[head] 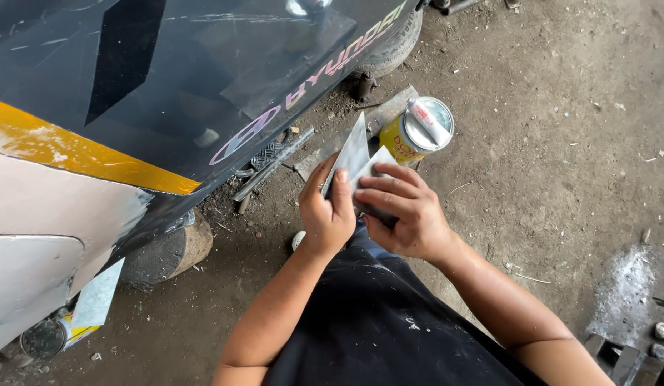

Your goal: The person scoops pink body filler from a can onto a metal spreader using a putty knife. They then mix the filler with a hardener on the spreader and apply the mixture to a damaged area on the side of a car, smoothing it out.

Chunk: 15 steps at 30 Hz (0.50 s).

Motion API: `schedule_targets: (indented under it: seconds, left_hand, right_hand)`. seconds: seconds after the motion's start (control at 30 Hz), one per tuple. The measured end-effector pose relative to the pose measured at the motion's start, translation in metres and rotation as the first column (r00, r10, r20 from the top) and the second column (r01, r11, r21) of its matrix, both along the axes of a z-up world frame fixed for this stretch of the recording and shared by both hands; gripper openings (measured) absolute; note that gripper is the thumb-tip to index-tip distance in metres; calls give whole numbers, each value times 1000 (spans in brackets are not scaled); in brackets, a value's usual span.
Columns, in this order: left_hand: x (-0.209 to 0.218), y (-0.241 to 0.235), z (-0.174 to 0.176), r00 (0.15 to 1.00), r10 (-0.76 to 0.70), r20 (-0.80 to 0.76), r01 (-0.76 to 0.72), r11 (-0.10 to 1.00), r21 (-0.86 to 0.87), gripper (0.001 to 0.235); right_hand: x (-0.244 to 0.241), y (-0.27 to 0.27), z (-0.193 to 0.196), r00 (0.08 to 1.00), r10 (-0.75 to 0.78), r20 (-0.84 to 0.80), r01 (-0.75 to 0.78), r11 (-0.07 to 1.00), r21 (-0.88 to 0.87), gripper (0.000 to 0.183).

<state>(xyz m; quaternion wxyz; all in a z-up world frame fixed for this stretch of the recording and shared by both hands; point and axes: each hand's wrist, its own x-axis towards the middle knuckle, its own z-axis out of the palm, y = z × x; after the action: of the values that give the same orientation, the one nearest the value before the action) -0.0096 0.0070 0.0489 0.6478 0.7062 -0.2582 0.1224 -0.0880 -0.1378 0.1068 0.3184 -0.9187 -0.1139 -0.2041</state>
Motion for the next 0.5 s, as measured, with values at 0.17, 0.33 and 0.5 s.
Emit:
schedule_targets:
  seconds: [0.17,0.33,0.5]
  left_hand:
    - [8,13,-6,999,28,41,-25,996,-82,26]
    - [11,5,-18,955,62,-289,-50,998,46,31]
    - [6,0,-29,573,-602,-556,-36,659,-751,35]
  right_hand:
    - [-4,-4,-14,997,77,-28,-78,997,-21,38]
    - [-5,-25,-22,967,210,146,-216,976,26,36]
    - [-6,-28,-37,960,264,87,-249,678,692,32]
